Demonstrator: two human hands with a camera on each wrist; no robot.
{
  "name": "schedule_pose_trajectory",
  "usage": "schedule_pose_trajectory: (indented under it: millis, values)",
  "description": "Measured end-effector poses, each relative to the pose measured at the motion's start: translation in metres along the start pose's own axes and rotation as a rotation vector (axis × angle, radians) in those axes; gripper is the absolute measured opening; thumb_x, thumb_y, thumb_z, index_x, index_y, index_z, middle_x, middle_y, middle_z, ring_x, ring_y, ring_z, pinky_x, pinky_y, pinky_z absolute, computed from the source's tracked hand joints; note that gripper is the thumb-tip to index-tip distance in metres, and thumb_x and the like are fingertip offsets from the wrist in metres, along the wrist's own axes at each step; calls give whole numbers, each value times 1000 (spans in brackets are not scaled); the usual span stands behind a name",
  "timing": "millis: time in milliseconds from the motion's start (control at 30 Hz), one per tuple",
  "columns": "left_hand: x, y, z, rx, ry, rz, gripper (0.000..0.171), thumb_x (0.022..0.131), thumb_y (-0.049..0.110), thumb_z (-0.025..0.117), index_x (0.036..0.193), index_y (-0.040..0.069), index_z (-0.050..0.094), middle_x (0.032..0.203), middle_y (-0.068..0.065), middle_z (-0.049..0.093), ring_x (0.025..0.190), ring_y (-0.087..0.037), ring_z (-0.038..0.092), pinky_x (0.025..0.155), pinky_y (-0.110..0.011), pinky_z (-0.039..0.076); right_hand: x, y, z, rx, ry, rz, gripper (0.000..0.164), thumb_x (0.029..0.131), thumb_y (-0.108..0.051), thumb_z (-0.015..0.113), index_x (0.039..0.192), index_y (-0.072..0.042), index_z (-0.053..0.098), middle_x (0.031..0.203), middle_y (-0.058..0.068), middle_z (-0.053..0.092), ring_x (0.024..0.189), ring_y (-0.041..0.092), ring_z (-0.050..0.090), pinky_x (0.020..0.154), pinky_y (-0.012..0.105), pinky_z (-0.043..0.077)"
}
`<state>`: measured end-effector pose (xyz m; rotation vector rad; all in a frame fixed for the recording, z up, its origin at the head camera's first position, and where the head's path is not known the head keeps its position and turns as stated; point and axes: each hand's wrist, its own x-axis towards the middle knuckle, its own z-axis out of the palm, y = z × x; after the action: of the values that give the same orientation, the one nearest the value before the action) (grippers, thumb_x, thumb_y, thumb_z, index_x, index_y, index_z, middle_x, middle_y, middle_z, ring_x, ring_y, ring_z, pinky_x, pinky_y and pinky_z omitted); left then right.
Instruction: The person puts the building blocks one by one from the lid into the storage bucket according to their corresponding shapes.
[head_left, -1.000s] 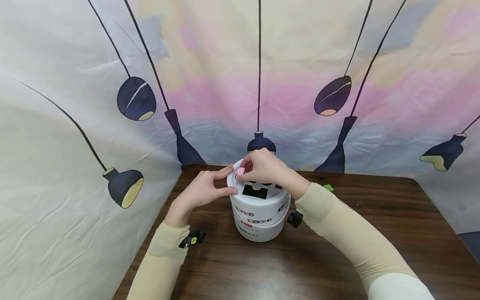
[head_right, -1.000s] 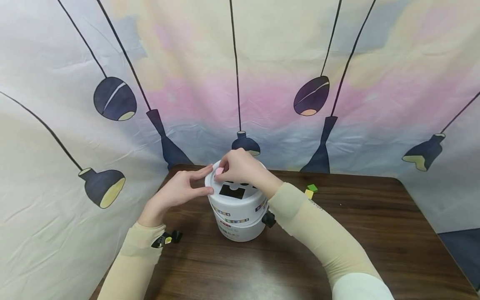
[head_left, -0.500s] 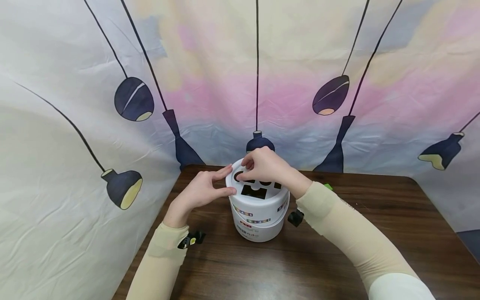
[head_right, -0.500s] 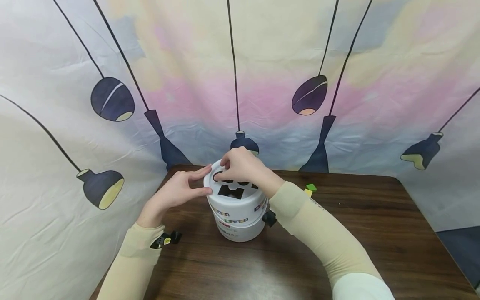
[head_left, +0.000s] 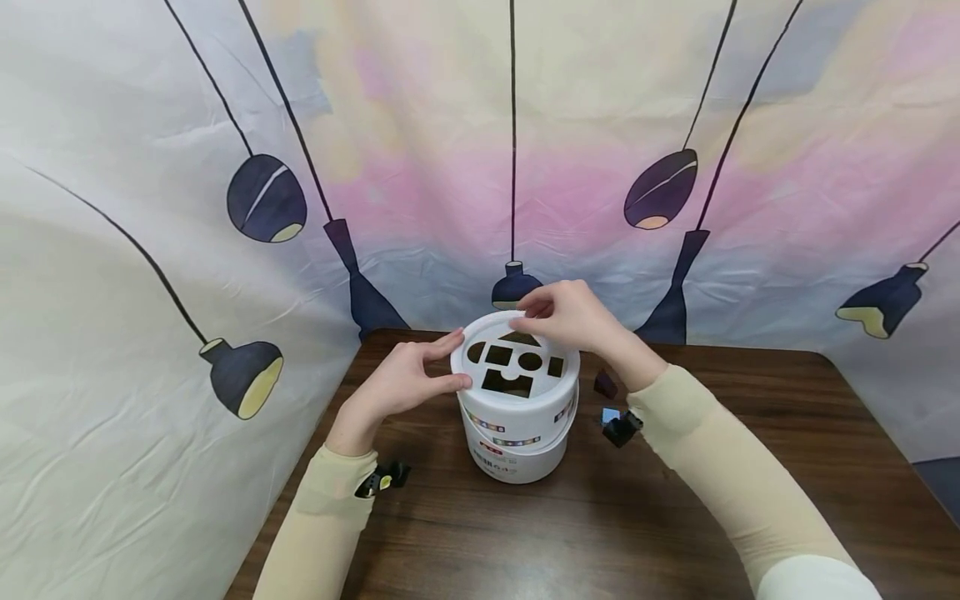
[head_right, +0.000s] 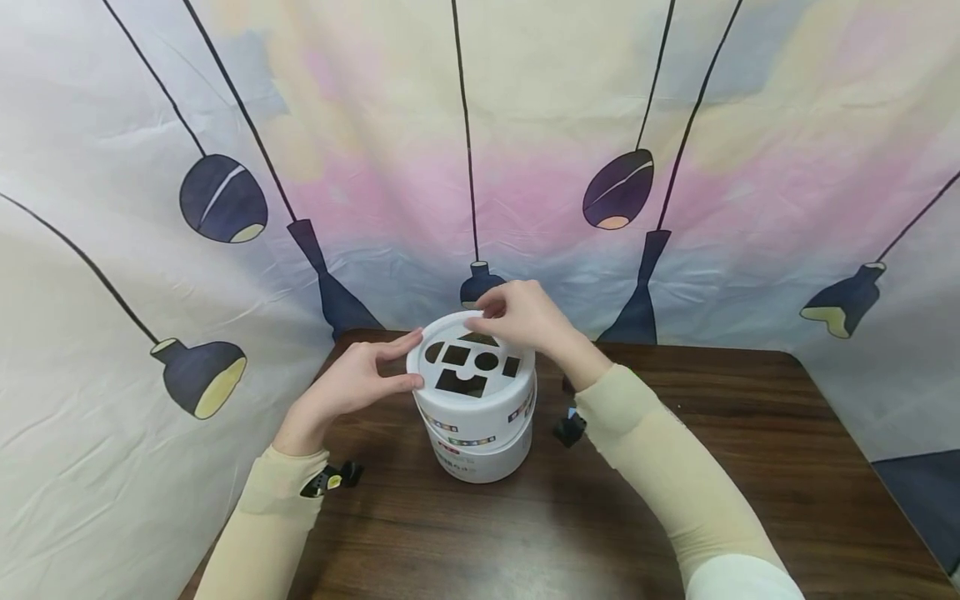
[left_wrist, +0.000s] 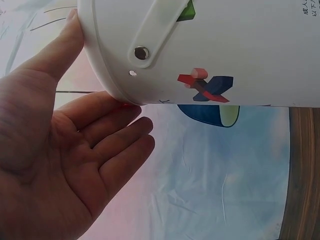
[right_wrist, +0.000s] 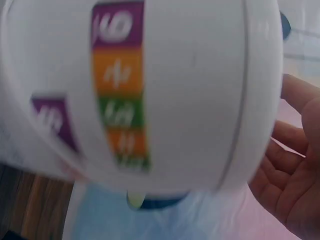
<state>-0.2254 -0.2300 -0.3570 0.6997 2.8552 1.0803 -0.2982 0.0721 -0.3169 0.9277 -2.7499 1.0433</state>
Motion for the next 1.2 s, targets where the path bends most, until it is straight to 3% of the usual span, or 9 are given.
schedule_pose_trajectory:
  millis: [100, 267, 500, 667, 800, 900, 1033, 1133, 1200]
  values:
    - [0, -1, 1, 15, 8, -4, 82, 93, 48, 84, 160, 17, 50, 158, -6, 53, 143, -27, 54, 115, -51, 46, -10, 22, -9, 54, 60, 21, 38, 98, -42, 79, 121, -13, 82, 105, -1, 80, 93, 17, 75, 84, 43, 61]
    - [1, -1, 1, 10, 17, -4, 82, 91, 49, 85, 160, 17, 51, 158, -6, 53, 147, -27, 49, 117, -51, 44, -34, 62, -21, 107, 117, 110, 44, 100, -48, 76, 126, -14, 81, 117, 3, 79, 103, 22, 73, 88, 48, 60]
    - [1, -3, 1, 20, 20, -8, 83, 92, 50, 85, 160, 18, 51, 159, -5, 53, 145, -27, 52, 116, -51, 45, -69, 118, -22, 109, 115, 243, 49, 104, -49, 70, 131, -9, 77, 125, 14, 76, 107, 30, 72, 86, 48, 59]
    - [0, -3, 1, 14, 21, -8, 82, 92, 49, 85, 160, 18, 51, 158, -6, 53, 135, -29, 61, 115, -52, 46, -90, 156, -9, 121, 65, 292, 49, 104, -45, 71, 133, -7, 76, 121, 14, 77, 103, 31, 73, 82, 43, 60]
    - [-1, -2, 2, 15, 27, -6, 81, 92, 48, 85, 160, 18, 52, 158, -7, 54, 124, -29, 68, 114, -52, 46, -103, 176, 11, 140, -15, 304, 52, 100, -44, 77, 136, -6, 74, 121, 10, 77, 109, 29, 73, 86, 43, 60]
    - [-1, -3, 2, 4, 21, -2, 81, 93, 47, 84, 160, 17, 51, 158, -9, 53, 85, -29, 74, 112, -53, 47, -112, 184, 26, 160, -74, 299, 54, 98, -42, 81, 135, -3, 74, 119, 10, 78, 110, 28, 73, 89, 44, 60]
    - [0, -3, 2, -6, 12, -6, 81, 93, 47, 84, 160, 18, 51, 159, -8, 52, 56, -17, 63, 112, -53, 48, -121, 189, 40, 183, -136, 300, 51, 97, -36, 82, 132, 0, 74, 117, 10, 77, 110, 29, 72, 90, 45, 58]
    - [0, -1, 2, -12, 9, -15, 81, 92, 47, 85, 161, 18, 50, 160, -7, 52, 59, -13, 64, 113, -52, 47, -127, 191, 49, 183, -158, 309, 49, 98, -33, 81, 132, 1, 74, 116, 8, 76, 108, 27, 71, 90, 44, 58]
    - [0, -1, 1, -19, 5, -22, 82, 92, 46, 85, 161, 18, 50, 160, -8, 51, 55, -16, 63, 113, -53, 47, -130, 192, 53, 171, -167, 313, 47, 97, -32, 82, 132, 0, 74, 115, 7, 75, 106, 25, 70, 89, 43, 57]
